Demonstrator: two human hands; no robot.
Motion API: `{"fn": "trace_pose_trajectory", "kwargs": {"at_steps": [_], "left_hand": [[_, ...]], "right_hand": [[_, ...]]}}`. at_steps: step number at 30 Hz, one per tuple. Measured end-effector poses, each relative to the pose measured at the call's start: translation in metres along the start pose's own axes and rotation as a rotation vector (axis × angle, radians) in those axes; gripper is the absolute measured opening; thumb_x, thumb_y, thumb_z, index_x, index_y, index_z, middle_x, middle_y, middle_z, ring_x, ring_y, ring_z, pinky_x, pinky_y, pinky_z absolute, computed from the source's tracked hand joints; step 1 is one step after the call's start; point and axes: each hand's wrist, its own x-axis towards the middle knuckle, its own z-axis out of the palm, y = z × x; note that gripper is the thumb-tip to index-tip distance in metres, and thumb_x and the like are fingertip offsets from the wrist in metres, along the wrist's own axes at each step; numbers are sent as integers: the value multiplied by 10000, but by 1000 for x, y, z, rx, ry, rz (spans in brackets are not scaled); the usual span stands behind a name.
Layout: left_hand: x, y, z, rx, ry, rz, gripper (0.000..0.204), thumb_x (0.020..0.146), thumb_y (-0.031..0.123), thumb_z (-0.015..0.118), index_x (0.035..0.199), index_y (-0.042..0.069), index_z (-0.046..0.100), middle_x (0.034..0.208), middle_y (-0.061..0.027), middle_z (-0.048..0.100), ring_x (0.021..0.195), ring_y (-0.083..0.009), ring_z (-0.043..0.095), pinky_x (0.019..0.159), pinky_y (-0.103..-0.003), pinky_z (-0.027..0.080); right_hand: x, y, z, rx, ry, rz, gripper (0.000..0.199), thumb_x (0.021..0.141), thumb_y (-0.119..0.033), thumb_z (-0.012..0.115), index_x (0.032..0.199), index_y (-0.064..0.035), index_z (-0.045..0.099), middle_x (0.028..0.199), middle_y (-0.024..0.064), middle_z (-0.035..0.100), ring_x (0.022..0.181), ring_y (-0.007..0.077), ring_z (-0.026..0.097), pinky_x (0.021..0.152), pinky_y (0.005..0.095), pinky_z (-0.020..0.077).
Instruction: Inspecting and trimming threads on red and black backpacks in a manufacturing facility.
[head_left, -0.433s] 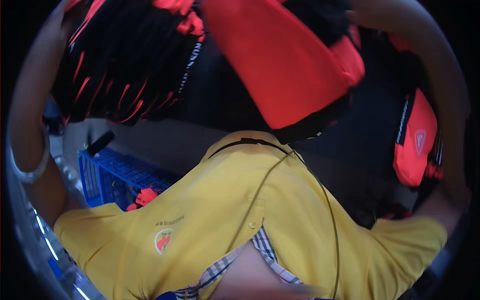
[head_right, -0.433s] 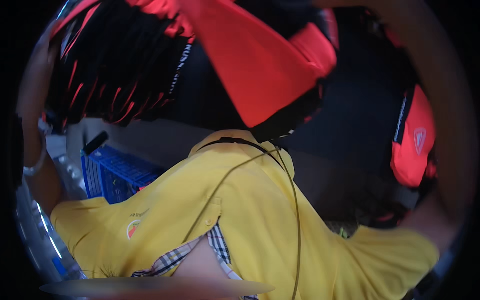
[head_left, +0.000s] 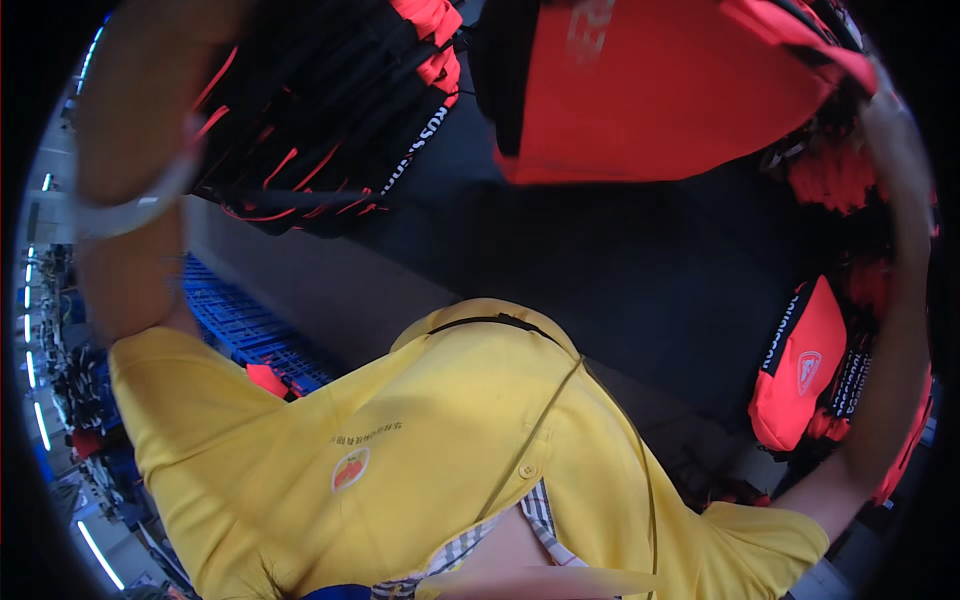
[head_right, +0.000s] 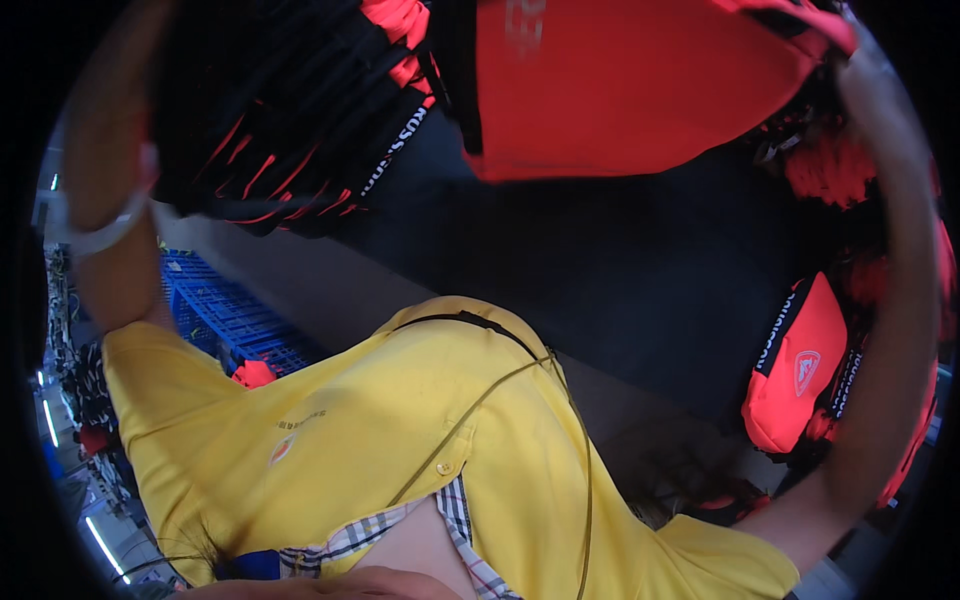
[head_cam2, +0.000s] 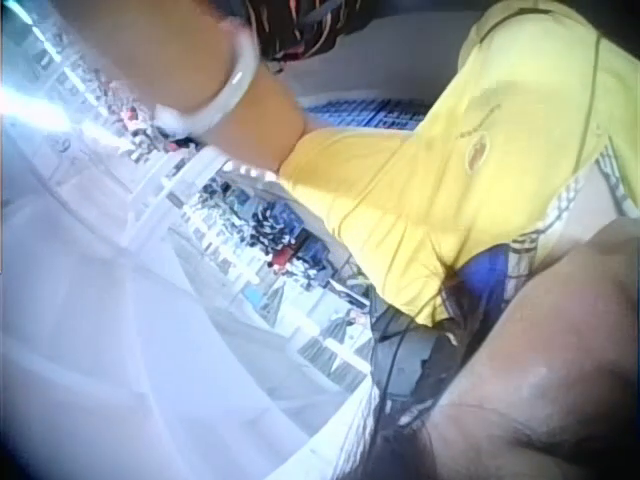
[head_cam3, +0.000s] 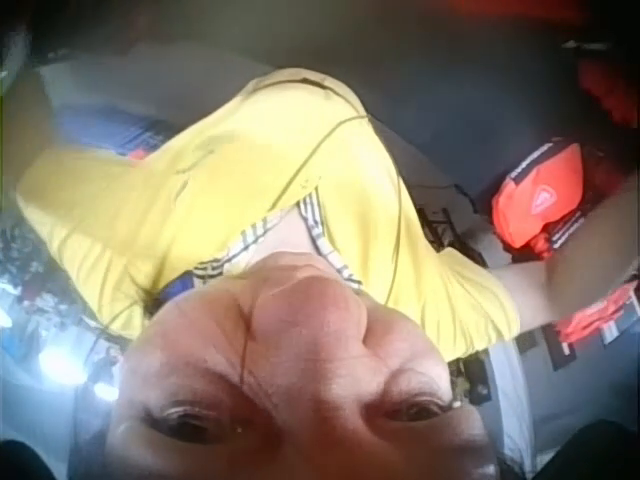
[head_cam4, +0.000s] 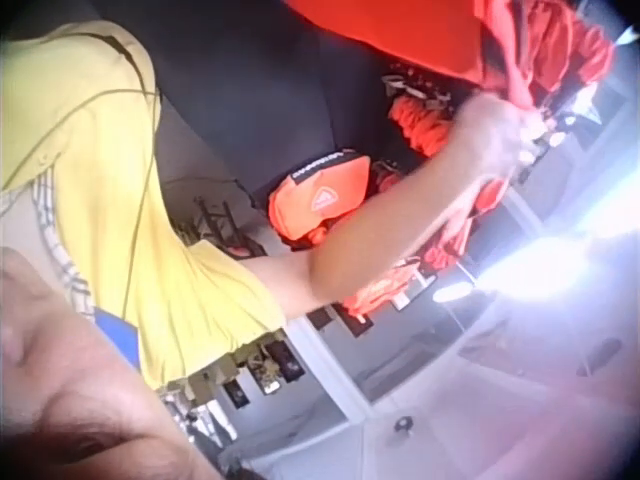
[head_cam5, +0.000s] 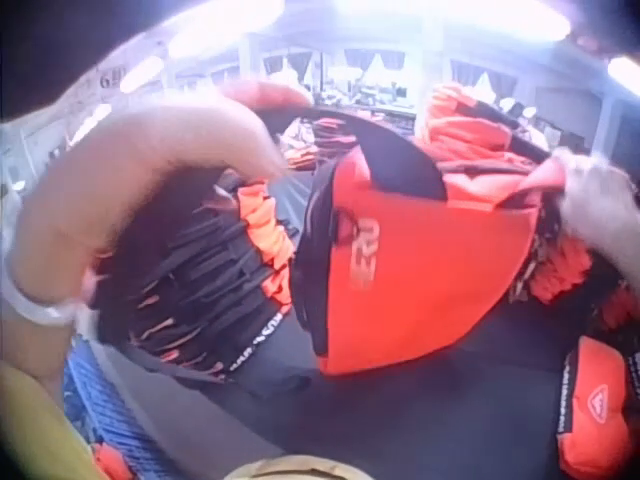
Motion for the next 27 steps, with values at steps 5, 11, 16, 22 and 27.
{"fn": "trace_pose_trajectory", "kwargs": {"at_steps": [5,11,16,22,27], "left_hand": [[-25,-72,119,-390,-115,-21,791,813,243,702,1460,43,293,1394,-158,459,1262,-259,487,1050,-335,384],[-126,-174,228,-630,-250,-56,779,835,109,718,1468,24,273,1528,-143,246,1384,-301,312,1090,-398,344],[-168,-244,245,-695,-612,-464,400,909,125,654,1241,-62,534,1146,-121,618,1005,-179,572,900,-279,431],[-147,-331,267,-29,-305,-249,610,801,340,781,1156,-115,585,1274,-201,488,1121,-317,496,973,-373,414],[-132,-347,273,-607,-545,-258,630,914,222,663,1415,-40,383,1376,-152,490,1221,-244,472,1053,-339,354]], "right_hand": [[-102,-16,135,353,-85,42,929,756,-441,750,1437,2,300,1311,295,510,1220,426,508,1015,433,414],[-191,-101,278,1358,-95,449,881,816,-196,762,1481,12,224,1510,198,294,1349,241,375,1081,336,350],[-227,-127,299,1606,242,685,764,760,-275,801,1364,-36,400,1283,159,526,1164,257,540,1014,351,427],[-281,-127,316,1200,8,688,851,636,-435,838,1279,-3,486,1293,198,516,1260,345,439,1053,421,369],[-298,-105,364,1259,192,1074,1130,633,-556,811,1434,37,278,1502,266,248,1405,383,249,1162,426,236]]}}
